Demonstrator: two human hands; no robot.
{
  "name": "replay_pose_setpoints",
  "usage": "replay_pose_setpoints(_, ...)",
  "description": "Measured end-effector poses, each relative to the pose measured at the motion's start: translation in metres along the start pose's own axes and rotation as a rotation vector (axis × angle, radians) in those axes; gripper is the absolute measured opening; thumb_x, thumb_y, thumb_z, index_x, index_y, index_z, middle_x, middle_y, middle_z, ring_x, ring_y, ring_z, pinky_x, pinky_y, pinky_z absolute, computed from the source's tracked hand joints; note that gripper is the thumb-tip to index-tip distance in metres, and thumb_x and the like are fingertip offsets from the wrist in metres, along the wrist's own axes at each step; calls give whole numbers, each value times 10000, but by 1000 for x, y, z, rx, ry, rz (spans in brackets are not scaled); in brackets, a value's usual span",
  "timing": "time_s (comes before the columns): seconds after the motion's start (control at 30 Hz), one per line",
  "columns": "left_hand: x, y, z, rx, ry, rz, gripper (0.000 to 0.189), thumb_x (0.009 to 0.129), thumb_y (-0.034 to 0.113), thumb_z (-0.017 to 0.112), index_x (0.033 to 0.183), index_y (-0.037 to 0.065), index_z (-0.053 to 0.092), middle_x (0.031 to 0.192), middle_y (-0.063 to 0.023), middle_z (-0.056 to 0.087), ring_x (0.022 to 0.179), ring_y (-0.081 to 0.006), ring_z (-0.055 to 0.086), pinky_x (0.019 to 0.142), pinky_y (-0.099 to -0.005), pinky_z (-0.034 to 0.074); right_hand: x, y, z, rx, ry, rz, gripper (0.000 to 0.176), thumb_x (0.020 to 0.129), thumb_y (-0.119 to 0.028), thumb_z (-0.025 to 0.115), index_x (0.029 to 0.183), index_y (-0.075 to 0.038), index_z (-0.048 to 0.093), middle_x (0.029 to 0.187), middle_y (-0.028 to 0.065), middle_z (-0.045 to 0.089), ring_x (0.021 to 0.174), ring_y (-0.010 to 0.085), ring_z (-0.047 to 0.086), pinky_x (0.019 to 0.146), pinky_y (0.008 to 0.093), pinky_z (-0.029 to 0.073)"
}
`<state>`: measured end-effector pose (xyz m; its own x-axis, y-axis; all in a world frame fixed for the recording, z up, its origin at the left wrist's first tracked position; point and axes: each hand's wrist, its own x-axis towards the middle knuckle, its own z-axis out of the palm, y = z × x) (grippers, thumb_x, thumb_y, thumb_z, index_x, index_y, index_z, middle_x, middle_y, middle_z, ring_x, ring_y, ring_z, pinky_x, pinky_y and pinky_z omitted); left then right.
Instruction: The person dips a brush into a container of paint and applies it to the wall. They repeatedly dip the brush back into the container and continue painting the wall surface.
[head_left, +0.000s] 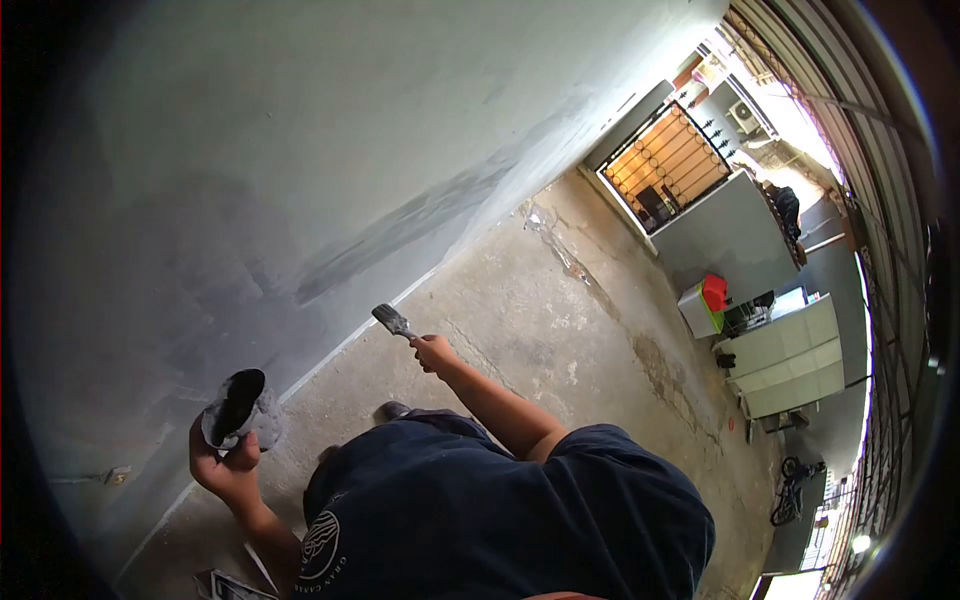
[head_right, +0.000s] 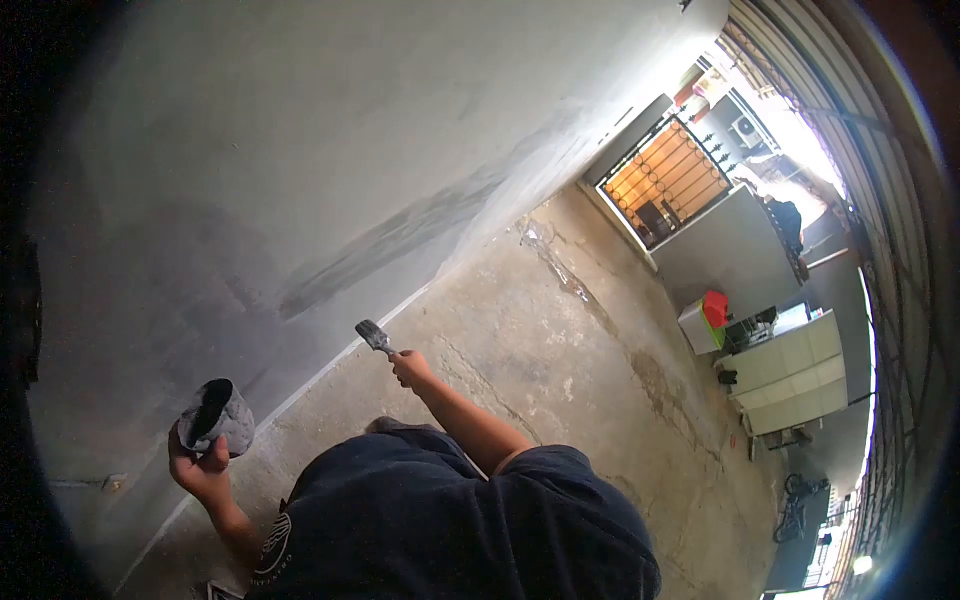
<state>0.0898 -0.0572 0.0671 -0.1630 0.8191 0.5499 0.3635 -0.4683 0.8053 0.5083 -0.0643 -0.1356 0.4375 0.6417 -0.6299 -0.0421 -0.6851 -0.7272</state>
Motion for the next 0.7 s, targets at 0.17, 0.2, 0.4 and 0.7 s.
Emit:
replay_pose_setpoints(0.17, -13, -4, 0, 85, -23, 15, 609, 705, 444, 797, 1070, -22, 656, 948, -113, 686, 838, -252, 667, 803, -344, 528, 0, 2, 7, 200, -4, 81, 188, 937, -223, 597, 942, -37, 627, 635, 14, 488, 458, 111, 405, 390, 277, 298)
replay_pose_setpoints(0.2, -14, -7, 2, 76, -27, 33, 616, 706, 451, 798, 1072, -24, 656, 949, -114, 688, 837, -252, 669, 802, -344, 529, -1, 3, 8, 204, 11, 115, 172, 942, -211, 582, 944, -42, 610, 625, 3, 469, 446, 106, 374, 384, 280, 269)
replay_pose_setpoints(0.4, -21, -11, 17, 92, 15, 61, 633, 704, 465, 801, 1075, -28, 656, 959, -117, 693, 839, -258, 675, 802, -347, 533, 16, 3, -6, 210, -14, 145, 178, 943, -231, 585, 932, -54, 584, 614, 3, 441, 440, 104, 355, 382, 282, 259)
replay_pose_setpoints(0.7, -22, 30, 38, 185, 56, 151, 636, 731, 451, 806, 1107, -38, 651, 993, -124, 692, 873, -255, 673, 822, -347, 530, 34, -18, -26, 222, -120, 97, 262, 942, -264, 627, 802, -95, 485, 600, -12, 400, 436, 102, 335, 383, 296, 249)
